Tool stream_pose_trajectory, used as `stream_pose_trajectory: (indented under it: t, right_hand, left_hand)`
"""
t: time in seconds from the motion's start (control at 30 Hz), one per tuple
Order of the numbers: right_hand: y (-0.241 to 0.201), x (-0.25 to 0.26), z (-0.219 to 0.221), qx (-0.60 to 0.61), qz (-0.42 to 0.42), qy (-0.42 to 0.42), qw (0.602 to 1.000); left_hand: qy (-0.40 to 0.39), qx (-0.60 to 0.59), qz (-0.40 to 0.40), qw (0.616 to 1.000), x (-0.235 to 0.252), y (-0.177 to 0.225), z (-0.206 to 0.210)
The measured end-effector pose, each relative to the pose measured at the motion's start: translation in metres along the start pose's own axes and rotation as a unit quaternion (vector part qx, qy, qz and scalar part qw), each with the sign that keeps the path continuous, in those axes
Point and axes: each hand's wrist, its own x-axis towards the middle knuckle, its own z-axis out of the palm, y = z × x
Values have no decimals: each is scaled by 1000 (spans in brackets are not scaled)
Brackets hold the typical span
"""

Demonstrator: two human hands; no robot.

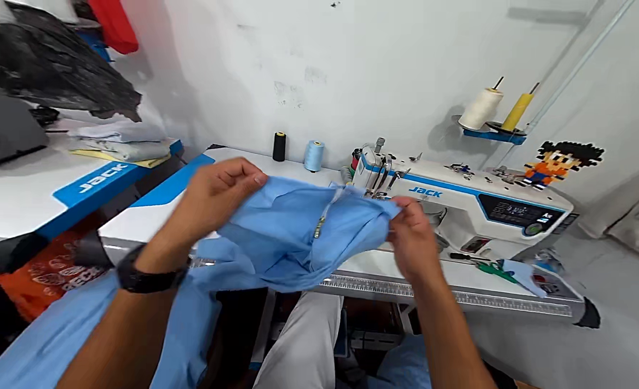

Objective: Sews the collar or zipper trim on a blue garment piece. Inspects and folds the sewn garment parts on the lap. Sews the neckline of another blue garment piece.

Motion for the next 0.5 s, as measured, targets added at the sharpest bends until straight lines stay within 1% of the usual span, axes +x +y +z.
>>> stream_pose_trajectory:
  t: [0.03, 0.07, 0.1, 0.13, 0.17, 0.2, 0.23, 0.27, 0.33, 0.43, 0.5]
  right_hand:
    - [-22, 2, 4, -51, -83, 28, 995]
    - [-43, 5, 7, -117, -176, 58, 976]
    - [-62, 8, 9, -188, -258, 86, 944]
    - [-78, 11, 10, -259, -324, 112, 903]
    - [-89, 15, 10, -321, -375, 132, 860]
    - [-95, 20, 10, -373, -408, 141, 821]
    - [-96, 25, 10, -416, -426, 143, 790]
    - [-93, 32, 10, -451, -431, 139, 769]
    - [-78, 49, 9, -500, -425, 107, 747]
    - [-37, 88, 11, -554, -423, 10, 717]
    - [1, 118, 18, -587, -413, -69, 693]
  left_hand:
    - [-8, 47, 57, 997, 0, 17, -20]
    - [-7, 95, 104, 990, 2, 35, -37]
    - [2, 140, 137, 981, 3, 53, -51]
    - [15, 182, 159, 970, 5, 69, -63]
    - [26, 222, 171, 960, 6, 82, -72]
    - [32, 262, 172, 949, 7, 91, -78]
    - [29, 295, 171, 940, 8, 95, -81]
    - [18, 318, 169, 933, 9, 95, -83]
    - [-22, 338, 159, 927, 13, 76, -82]
    - [-89, 345, 114, 927, 31, 11, -73]
    - [-104, 367, 57, 923, 47, -39, -53]
